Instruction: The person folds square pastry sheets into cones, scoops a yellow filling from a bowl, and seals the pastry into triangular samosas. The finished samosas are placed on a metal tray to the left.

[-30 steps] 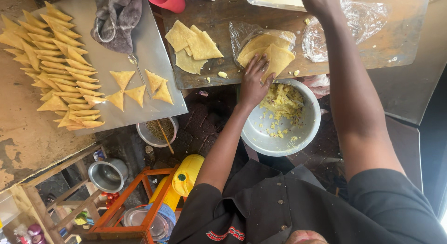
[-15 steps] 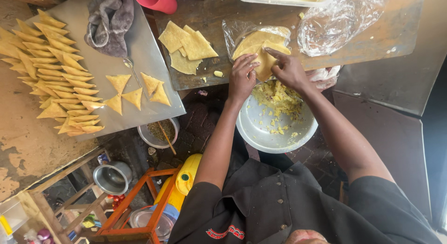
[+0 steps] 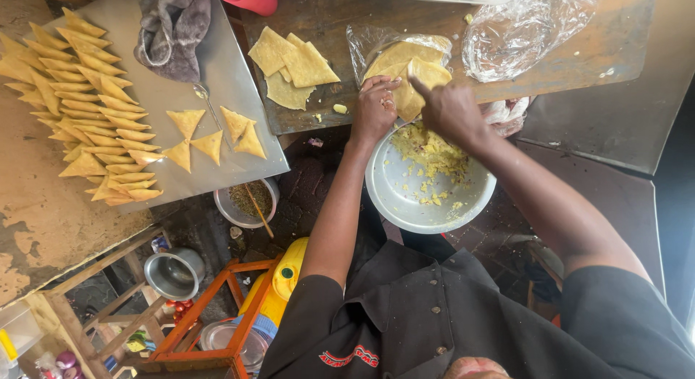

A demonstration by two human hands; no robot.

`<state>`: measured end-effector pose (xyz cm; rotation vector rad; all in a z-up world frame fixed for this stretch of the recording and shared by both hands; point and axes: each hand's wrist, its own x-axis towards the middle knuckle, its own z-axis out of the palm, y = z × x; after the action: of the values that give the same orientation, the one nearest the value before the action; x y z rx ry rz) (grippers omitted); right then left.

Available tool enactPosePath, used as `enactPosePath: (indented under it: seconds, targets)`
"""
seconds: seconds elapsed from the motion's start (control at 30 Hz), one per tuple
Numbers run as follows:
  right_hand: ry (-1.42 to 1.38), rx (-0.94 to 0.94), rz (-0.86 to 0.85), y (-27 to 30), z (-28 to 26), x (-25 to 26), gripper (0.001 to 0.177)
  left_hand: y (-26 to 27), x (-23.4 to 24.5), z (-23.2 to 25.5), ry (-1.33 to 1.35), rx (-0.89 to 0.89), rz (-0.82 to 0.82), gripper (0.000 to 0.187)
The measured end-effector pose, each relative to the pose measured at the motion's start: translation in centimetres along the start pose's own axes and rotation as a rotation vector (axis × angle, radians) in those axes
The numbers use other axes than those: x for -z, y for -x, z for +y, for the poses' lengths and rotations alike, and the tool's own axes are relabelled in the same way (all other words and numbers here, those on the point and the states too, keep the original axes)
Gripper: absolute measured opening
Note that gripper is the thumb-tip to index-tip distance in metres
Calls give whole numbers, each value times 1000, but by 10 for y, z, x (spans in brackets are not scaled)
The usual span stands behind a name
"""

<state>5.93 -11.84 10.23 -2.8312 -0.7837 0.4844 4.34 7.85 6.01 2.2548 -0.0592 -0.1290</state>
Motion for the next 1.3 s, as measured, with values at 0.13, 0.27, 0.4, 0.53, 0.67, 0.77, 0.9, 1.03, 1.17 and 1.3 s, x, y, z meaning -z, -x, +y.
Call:
enactPosePath:
  seconds: [0.13,0.27,0.4,0.53,0.67,0.77,0.9,1.03,1.17,1.3]
  targets:
    - [-70,38,26,-5,15,1,62,-7,1,-2,27,61,-19,37]
    - [-138,53,-97,35,-7,-18,70,-8,5,-4,-19,-18,-48,33]
    - [-324,147,201,60,-19,-24,69,-11,5,-1,-23,81,-56,39]
    - [-383,-15,217,47,-19,-21,76,-4,2,-3,-5,15,-24,36]
    - [-377,-173,163,3,-8,-7,70,-10,5,0,-63,-47,-32,28]
    - [-414,-298,151,-18,4,-4,58,-14,6,9,-10,-52,20,21]
    - [-254,-280,649,-12,9,-20,25,-17,4,20,-139,1,-12,17]
    - [-424,-530,396,-6,20,-34,28,-29,-1,23,-287,-93,14,25]
    - [-608,-628,398,3,25,-49,19,-25,-13,10,-376,-165,64,29]
    - [-789,-657,454,1,31,-45,13,-30,-24,-2,-356,-155,15,23]
